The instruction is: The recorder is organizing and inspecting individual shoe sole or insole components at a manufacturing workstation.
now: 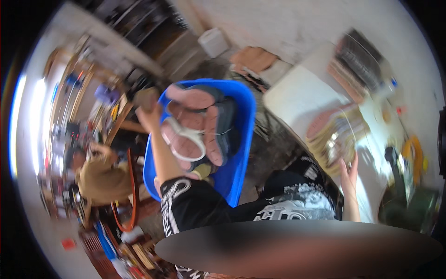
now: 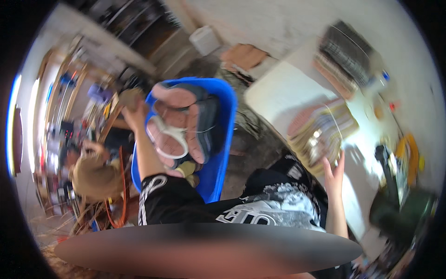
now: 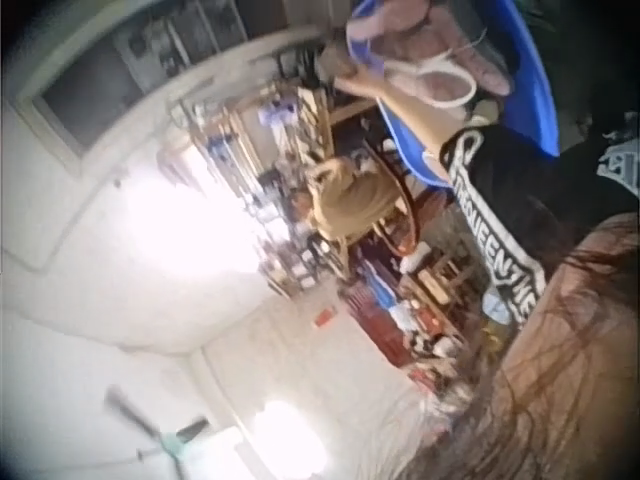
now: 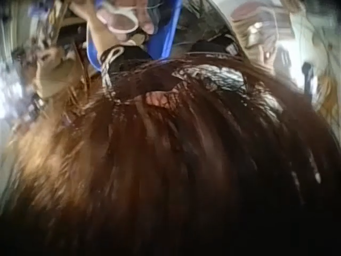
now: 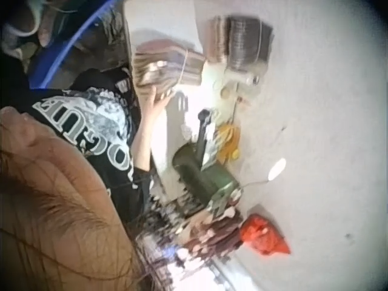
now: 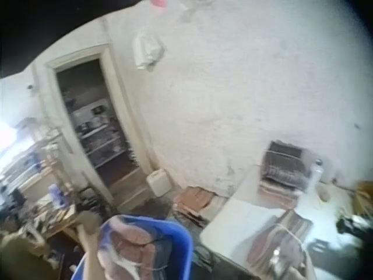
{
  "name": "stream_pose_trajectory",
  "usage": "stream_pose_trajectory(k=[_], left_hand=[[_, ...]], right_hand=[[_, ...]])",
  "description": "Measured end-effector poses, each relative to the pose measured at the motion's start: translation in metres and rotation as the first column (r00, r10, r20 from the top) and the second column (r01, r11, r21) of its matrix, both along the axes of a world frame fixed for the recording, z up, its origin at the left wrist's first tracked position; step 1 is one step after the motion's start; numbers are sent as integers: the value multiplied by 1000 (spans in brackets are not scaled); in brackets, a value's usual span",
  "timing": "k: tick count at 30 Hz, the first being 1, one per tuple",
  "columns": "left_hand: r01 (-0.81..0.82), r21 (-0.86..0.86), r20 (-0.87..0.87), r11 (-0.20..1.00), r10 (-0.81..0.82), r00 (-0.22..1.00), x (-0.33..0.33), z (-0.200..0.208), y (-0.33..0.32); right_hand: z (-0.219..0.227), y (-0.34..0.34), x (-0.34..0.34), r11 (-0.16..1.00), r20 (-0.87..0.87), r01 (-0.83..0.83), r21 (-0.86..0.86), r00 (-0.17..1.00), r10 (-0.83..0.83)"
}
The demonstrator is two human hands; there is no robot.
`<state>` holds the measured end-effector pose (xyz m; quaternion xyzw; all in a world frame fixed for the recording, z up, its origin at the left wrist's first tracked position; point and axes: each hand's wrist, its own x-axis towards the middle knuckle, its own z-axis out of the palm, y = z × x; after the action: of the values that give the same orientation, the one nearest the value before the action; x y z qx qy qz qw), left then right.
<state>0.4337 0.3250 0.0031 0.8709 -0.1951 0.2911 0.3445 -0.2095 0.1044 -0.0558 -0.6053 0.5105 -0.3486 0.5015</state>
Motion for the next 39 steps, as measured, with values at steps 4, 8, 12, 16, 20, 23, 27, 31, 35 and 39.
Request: stream_pose_trajectory(k=[4, 8, 12, 16, 20, 23, 27, 31, 35, 39], left_hand=[[234, -457, 360, 858, -62, 931, -43, 64, -4], [511, -489, 355, 707, -374, 857, -156, 136, -87], [755, -323, -238, 571, -821, 519, -186, 78, -188], [913, -279, -519, 299, -847, 118, -286, -28, -317], [977, -148, -789, 153, -615, -23, -296, -34, -343], [986, -4, -791, 164, -604, 97, -324, 20, -315], [978, 179, -764, 107, -611, 207, -359, 45, -299], [866, 499, -681, -27, -631, 372, -395, 37, -273], [832, 546, -692, -96, -612, 384, -438, 30, -248], [841, 539, -564, 52, -719, 406, -435, 11, -245]], right_hand=[[10, -15, -7, 977, -293, -36, -208, 956, -27], [55, -29, -6, 929, -315, -108, -354, 949, -10], [68, -48, 7, 893, -239, -140, -429, 970, 37], [31, -68, 28, 900, -342, -213, -380, 937, 77], [47, -63, 31, 936, -388, -273, -221, 905, 173], [81, -60, 12, 902, -383, -414, -121, 858, 342], [115, -67, -2, 856, -336, -508, 96, 793, 508], [125, -78, 12, 906, -158, -302, 297, 920, 358], [96, -101, 51, 949, -173, -258, 182, 941, 289], [71, -136, 82, 934, -309, -192, -300, 946, 95]])
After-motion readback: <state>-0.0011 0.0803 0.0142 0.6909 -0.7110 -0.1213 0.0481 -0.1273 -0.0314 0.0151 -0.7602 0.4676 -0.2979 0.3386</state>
